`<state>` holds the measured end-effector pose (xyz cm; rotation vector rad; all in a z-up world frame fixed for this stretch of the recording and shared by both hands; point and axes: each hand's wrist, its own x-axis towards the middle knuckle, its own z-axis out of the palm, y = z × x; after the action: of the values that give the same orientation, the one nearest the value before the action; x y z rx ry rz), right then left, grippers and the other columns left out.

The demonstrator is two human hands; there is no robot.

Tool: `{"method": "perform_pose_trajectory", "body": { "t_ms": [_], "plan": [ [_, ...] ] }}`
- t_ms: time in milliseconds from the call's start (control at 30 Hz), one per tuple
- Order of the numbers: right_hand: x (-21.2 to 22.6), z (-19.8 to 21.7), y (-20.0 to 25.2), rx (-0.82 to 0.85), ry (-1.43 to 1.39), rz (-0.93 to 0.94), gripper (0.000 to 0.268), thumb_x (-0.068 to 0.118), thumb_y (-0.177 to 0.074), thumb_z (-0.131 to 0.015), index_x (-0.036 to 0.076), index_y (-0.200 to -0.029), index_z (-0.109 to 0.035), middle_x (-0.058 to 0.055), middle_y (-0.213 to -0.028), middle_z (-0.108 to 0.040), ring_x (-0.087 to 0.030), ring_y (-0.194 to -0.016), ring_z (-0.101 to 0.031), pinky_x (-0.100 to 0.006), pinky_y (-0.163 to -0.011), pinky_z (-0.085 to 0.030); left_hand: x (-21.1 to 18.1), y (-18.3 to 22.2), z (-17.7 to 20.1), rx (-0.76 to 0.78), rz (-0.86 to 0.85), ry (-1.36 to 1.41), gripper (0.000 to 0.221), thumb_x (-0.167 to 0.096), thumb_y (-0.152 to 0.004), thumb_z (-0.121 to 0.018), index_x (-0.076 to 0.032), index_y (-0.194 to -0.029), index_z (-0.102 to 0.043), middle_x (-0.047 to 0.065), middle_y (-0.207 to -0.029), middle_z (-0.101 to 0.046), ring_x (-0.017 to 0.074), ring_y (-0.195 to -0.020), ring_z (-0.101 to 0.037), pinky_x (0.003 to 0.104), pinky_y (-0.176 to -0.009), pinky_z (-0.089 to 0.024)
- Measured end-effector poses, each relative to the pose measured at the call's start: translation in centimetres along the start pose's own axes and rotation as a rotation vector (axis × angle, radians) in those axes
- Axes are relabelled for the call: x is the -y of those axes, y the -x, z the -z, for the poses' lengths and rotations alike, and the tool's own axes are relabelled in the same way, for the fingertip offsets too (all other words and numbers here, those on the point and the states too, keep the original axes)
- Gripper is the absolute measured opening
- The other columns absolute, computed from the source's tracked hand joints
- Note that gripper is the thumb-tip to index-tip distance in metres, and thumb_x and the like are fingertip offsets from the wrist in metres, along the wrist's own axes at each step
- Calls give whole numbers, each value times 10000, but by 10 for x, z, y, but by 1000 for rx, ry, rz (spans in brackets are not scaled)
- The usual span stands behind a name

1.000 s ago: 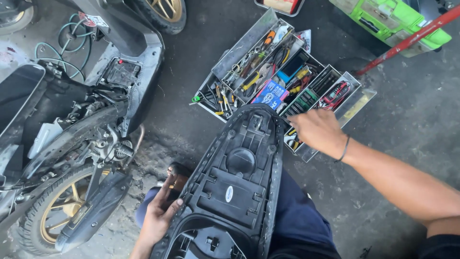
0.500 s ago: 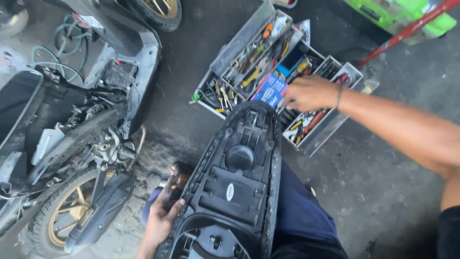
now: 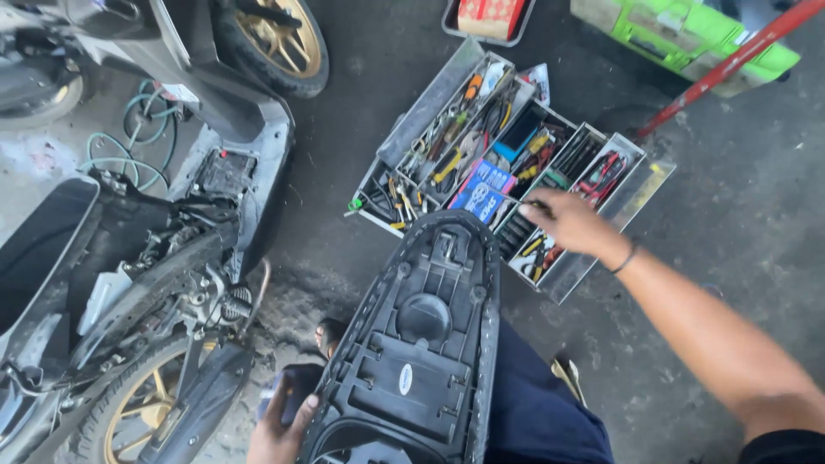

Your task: Using a screwdriver to remove fasteners from the underside of a motorcycle seat base for repair or reupholstering.

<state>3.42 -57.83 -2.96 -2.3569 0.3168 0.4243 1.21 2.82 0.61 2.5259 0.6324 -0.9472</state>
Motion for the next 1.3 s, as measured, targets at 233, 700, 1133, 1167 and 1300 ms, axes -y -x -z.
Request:
{"method": "perform_pose_trajectory", "body": {
  "t_ms": [233, 700, 1133, 1167, 1300],
  "plan": [
    [8, -60, -44, 167, -474, -143, 1134, 656, -975, -608, 16, -1766, -106, -159, -1879, -96, -327, -1742, -95, -469, -1404, -110, 29, -23, -39, -222, -53, 33, 1097, -694, -750, -776, -443, -1761, -433, -89, -1469, -773, 300, -951, -892, 354, -845, -636],
    [-85, -183, 255, -212, -784, -82, 390, 174, -1036, -773, 190, -867, -422, 61, -788, -360, -78, -672, -365, -275, -611, -348, -86, 30, -8, 14, -560, 173, 861, -465, -953, -755, -200, -1729, -494, -29, -604, -317, 123, -674, -291, 299, -628, -309],
    [19, -43, 291, 332, 90, -249, 395, 253, -1067, -604, 326, -1432, -472, -126, -1137, -883, -395, -1019, -879, -501, -799, -692, -153, 31, -111, 88, -375, -136, 849, -756, -1081, -443, -195, -1715, -495, 123, -1539, -721, 423, -1471, -622, 641, -1268, -368],
    [29, -36, 288, 299, 166, -205, 349, 234, -1078, -596, 310, -1415, -548, -122, -1130, -879, -386, -993, -883, -481, -779, -702, -151, 27, -114, 88, -348, -128, 860, -776, -1070, -428, -221, -1725, -482, 109, -1550, -712, 421, -1466, -625, 646, -1267, -351],
    [56, -23, 278, 223, 330, -123, 321, 212, -1100, -578, 246, -1384, -722, -130, -1063, -879, -345, -877, -897, -403, -681, -714, -144, 11, -124, 37, -309, -70, 872, -769, -1072, -443, -201, -1733, -469, 108, -1566, -699, 433, -1448, -636, 673, -1252, -317]
  ]
}}
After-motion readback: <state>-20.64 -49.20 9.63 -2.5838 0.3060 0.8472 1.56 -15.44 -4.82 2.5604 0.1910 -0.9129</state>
